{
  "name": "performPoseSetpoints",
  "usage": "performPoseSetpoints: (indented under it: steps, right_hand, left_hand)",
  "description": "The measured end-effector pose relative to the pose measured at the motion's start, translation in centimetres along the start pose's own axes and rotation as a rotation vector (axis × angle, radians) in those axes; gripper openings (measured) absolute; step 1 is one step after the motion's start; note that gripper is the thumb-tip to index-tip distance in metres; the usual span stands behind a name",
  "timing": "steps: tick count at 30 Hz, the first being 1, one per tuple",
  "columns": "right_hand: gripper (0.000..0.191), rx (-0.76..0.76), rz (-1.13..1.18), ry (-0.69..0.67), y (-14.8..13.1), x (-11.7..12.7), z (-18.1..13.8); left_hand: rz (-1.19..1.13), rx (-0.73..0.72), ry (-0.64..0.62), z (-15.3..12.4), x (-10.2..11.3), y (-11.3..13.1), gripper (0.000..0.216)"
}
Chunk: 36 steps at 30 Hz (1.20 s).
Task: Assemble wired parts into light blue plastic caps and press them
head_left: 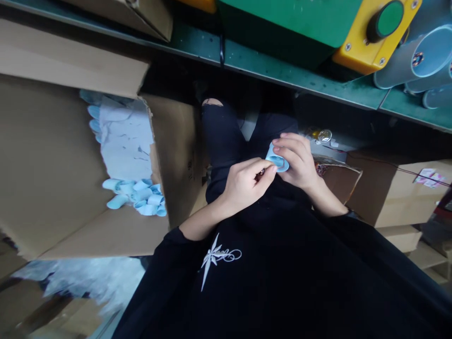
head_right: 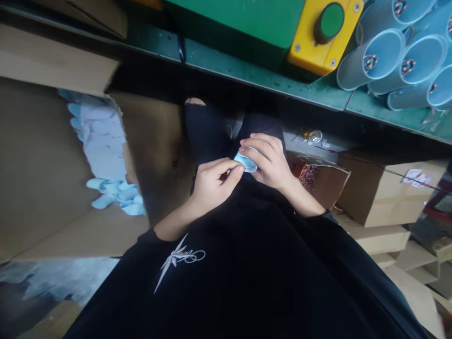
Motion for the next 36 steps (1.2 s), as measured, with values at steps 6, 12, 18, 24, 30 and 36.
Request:
performPoseSetpoints:
  steps: [6, 12, 18, 24, 30, 36]
  right_hand:
    - [0.039, 0.004, 0.012, 0.035, 0.0, 0.0, -0.1]
    - [0.043, -0.002, 0.043, 0.047, -0.2, 0.1, 0.1]
    - [0.051, 0.077, 0.010, 0.061, -1.1, -0.1, 0.5]
    - [0.045, -0.041, 0.011, 0.089, 0.3, 0.1, 0.3]
    - [0.043, -0.025, 0.011, 0.059, -0.5, -0.6, 0.6]
    - [0.042, -0.050, 0.007, 0.071, -0.6, -0.9, 1.0]
  left_hand:
    - [0.214, -0.101, 0.133, 0.6, 0.5, 1.0, 0.025]
    - [0.458, -0.243, 0.305, 0.5, 0.6, 1.4, 0.022]
    - [0.592, -0.315, 0.193, 0.3, -1.0, 1.5, 0.022]
    - [0.507, -0.294, -0.064, 0.3, -1.5, 1.5, 0.033]
    - [0.435, -0.212, -0.002, 1.4, -1.1, -0.5, 0.029]
    - [0.387, -0.137, 0.105, 2.1, -1.9, -1.5, 0.020]
Point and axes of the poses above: each hand's wrist, its own z-axis towards the middle knuckle, its own x-axis out of the back of the hand, y = z × x, the point moved 8 cm from there along z, towards the middle knuckle, and after that the axes turned 14 degrees about z, right-handed, at the moved point
